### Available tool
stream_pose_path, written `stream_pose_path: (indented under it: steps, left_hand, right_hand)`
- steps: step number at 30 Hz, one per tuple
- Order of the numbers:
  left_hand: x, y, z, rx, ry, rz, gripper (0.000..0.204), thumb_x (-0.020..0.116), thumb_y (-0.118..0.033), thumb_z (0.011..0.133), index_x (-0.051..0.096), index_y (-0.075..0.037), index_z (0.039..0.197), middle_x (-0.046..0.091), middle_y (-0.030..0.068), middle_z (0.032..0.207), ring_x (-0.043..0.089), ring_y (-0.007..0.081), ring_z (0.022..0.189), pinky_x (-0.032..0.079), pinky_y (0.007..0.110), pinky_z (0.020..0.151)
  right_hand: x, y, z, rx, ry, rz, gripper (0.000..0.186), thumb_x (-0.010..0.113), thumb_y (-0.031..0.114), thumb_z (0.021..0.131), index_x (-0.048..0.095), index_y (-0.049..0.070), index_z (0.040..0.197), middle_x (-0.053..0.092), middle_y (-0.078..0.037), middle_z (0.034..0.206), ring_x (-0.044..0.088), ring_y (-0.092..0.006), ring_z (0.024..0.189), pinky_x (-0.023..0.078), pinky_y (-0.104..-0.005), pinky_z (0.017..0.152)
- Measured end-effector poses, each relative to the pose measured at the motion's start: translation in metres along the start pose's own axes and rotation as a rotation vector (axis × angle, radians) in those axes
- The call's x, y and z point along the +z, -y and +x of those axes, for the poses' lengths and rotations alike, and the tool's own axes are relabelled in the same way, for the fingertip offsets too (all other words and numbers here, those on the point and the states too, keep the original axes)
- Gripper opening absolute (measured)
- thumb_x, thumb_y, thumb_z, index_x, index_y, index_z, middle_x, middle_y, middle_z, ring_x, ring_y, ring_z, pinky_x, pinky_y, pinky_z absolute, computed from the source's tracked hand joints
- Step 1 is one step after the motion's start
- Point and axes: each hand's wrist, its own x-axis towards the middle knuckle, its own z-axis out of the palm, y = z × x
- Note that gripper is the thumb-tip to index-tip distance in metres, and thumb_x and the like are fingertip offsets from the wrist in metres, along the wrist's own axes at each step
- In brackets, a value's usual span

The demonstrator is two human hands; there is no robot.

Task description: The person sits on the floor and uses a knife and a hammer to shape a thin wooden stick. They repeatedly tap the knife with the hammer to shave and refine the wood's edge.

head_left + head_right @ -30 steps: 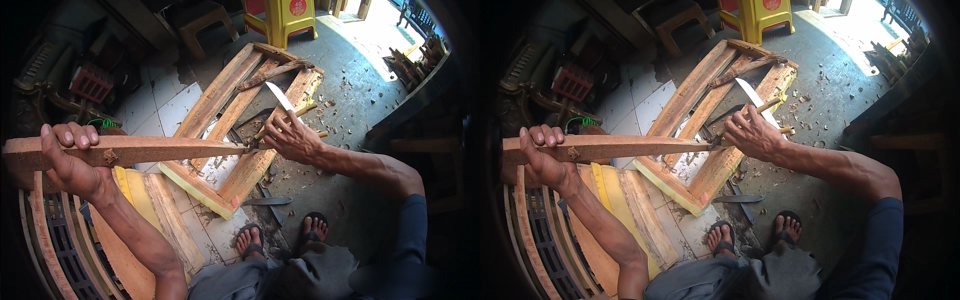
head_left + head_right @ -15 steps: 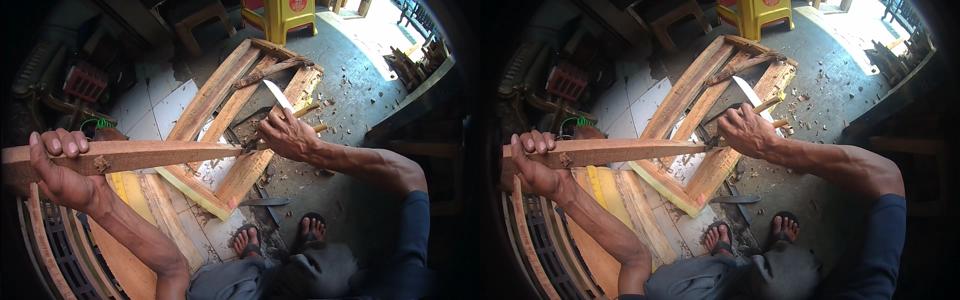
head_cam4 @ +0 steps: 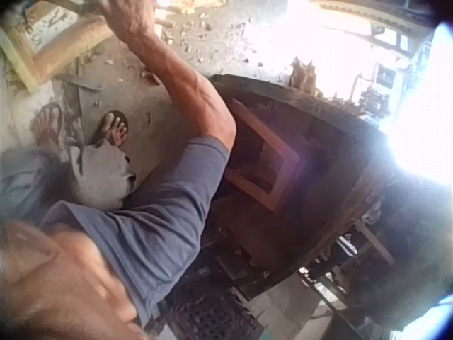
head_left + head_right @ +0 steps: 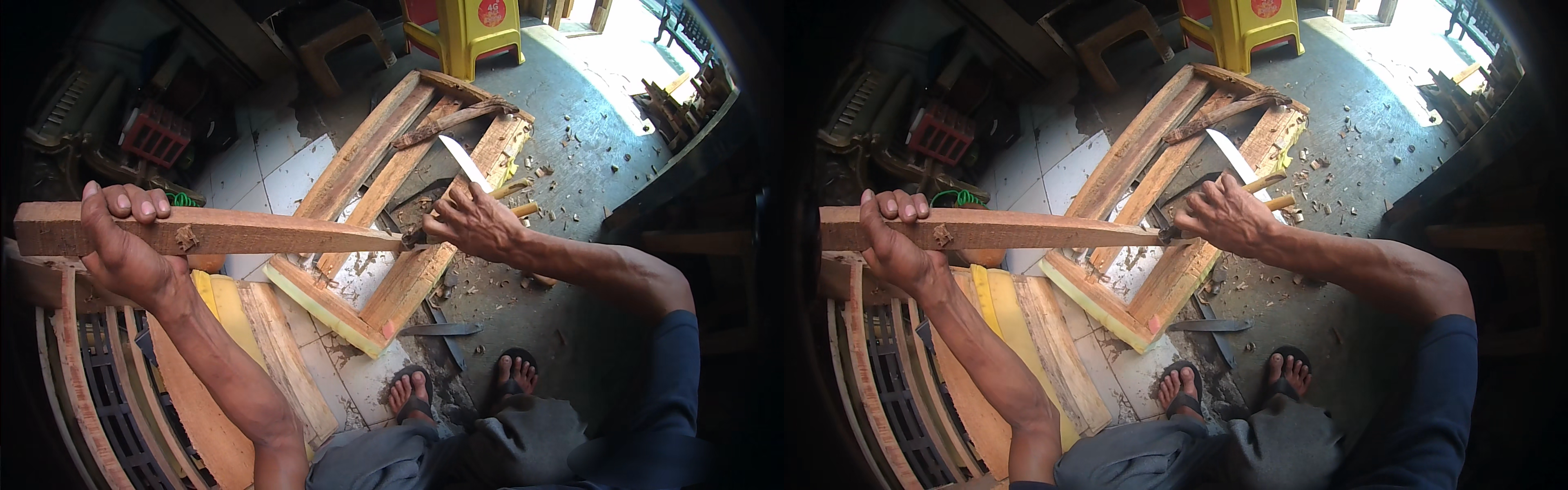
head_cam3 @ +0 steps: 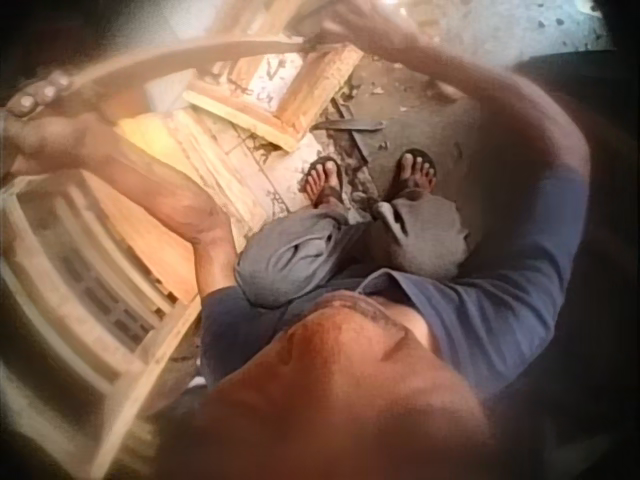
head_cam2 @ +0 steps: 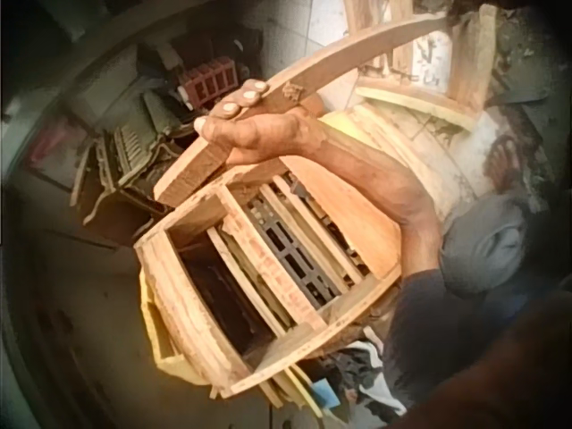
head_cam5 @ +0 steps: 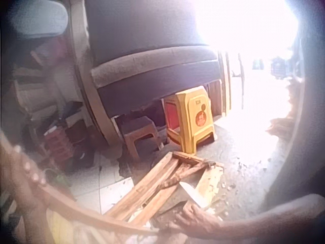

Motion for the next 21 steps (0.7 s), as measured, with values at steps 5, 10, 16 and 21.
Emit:
stream_pose_path:
  steps: [5,10,16,21]
  left_hand:
    - [-0.021,0.013,0.009,-0.017,-0.047,-0.005,0.030,0.061,-0.018,0.101,0.051,-0.011,0.073,0.049,0.0004,0.064,0.051,0.0118,0.056,0.047,0.033,0.058]
    - [-0.033,0.017,0.011,-0.025,-0.099,-0.003,0.031,0.062,-0.020,0.101,0.051,-0.011,0.073,0.049,0.0002,0.064,0.051,0.0120,0.056,0.047,0.033,0.058]
    - [-0.037,0.020,0.007,-0.048,-0.108,-0.021,0.032,0.063,-0.021,0.100,0.050,-0.011,0.073,0.049,0.0003,0.064,0.051,0.0124,0.056,0.047,0.033,0.058]
    - [-0.044,0.025,0.011,-0.055,-0.127,-0.017,0.032,0.063,-0.021,0.100,0.050,-0.011,0.073,0.049,0.0008,0.064,0.051,0.0129,0.056,0.047,0.033,0.058]
  right_hand:
    - [-0.002,0.009,0.005,0.053,0.059,-0.014,0.026,0.059,0.021,0.099,0.053,0.015,0.123,0.060,-0.010,0.110,0.067,-0.0258,0.097,0.051,-0.0422,0.076]
    - [-0.005,0.010,0.017,-0.015,0.090,-0.100,0.020,0.063,0.022,0.097,0.060,0.012,0.114,0.059,-0.008,0.110,0.066,-0.0238,0.095,0.050,-0.0404,0.076]
    - [-0.013,0.019,0.020,-0.051,0.057,-0.114,0.019,0.065,0.025,0.094,0.061,0.015,0.110,0.058,-0.007,0.115,0.059,-0.0218,0.110,0.047,-0.0448,0.095]
    - [-0.013,0.021,0.022,-0.098,-0.027,-0.203,0.020,0.064,0.026,0.095,0.061,0.015,0.111,0.057,-0.006,0.113,0.059,-0.0236,0.111,0.046,-0.0465,0.093]
